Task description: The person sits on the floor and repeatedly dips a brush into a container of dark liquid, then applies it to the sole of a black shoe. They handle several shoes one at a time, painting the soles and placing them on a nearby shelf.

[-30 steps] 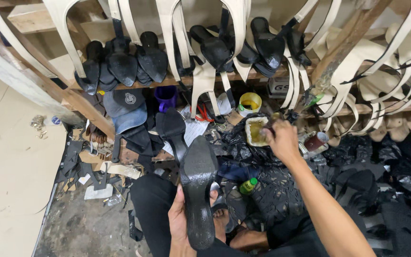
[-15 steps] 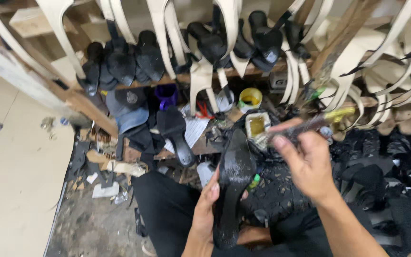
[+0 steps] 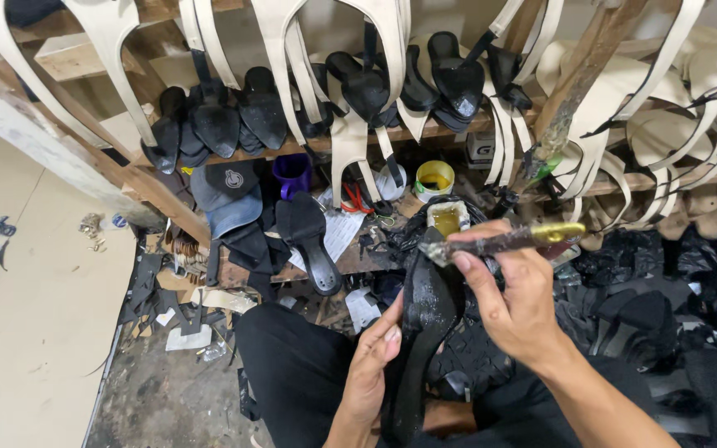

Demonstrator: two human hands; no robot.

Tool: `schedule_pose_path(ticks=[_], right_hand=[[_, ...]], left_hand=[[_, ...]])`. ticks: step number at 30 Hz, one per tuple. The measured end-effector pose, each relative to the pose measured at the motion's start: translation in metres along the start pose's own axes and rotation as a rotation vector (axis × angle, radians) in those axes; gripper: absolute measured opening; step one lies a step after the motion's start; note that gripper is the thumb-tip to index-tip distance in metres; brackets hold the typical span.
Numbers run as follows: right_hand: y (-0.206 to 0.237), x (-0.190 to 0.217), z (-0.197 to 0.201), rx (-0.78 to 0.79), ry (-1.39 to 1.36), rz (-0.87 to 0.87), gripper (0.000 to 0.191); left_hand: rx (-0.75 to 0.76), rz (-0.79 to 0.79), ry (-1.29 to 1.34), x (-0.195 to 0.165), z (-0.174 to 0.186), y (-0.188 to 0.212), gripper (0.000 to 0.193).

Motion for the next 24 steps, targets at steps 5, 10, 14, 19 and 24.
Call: schedule_pose_path(ticks=[5,10,14,19,24], right_hand=[[0.013,0.002,-0.009,0.057,-0.037,0.035,0.017],[0.027,0.013,-0.014,0.084,-0.075,0.162,0.017],[0.036,0.022,-0.018,0.115,-0.085,0.235,0.023],[0.039,0.027,-0.019,0.218,-0.073,0.317,0.026],[0.027,0.022,-0.008,0.106,-0.040,0.312,0.030]], left_hand=[[-0.007,-0.001,-0.017,-0.006,-0.007,-0.001,0.080],[-0.090,0.010,-0.006,-0.012,-0.010,-0.002,0.078],[-0.084,0.007,0.049,-0.016,-0.016,-0.005,0.077],[-0.087,-0.004,0.158,-0.019,-0.017,-0.007,0.078],[-0.045,0.029,0.141,-0.018,-0.021,-0.005,0.074]])
Point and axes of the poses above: each hand's wrist, its own y-axis away from the middle knuckle, its own z-axis out of the back of the hand, x = y × z, the point moved 8 cm from there along -y, towards the middle knuckle, and after that the axes turned 15 degrees about -z, right-handed, at the moved point
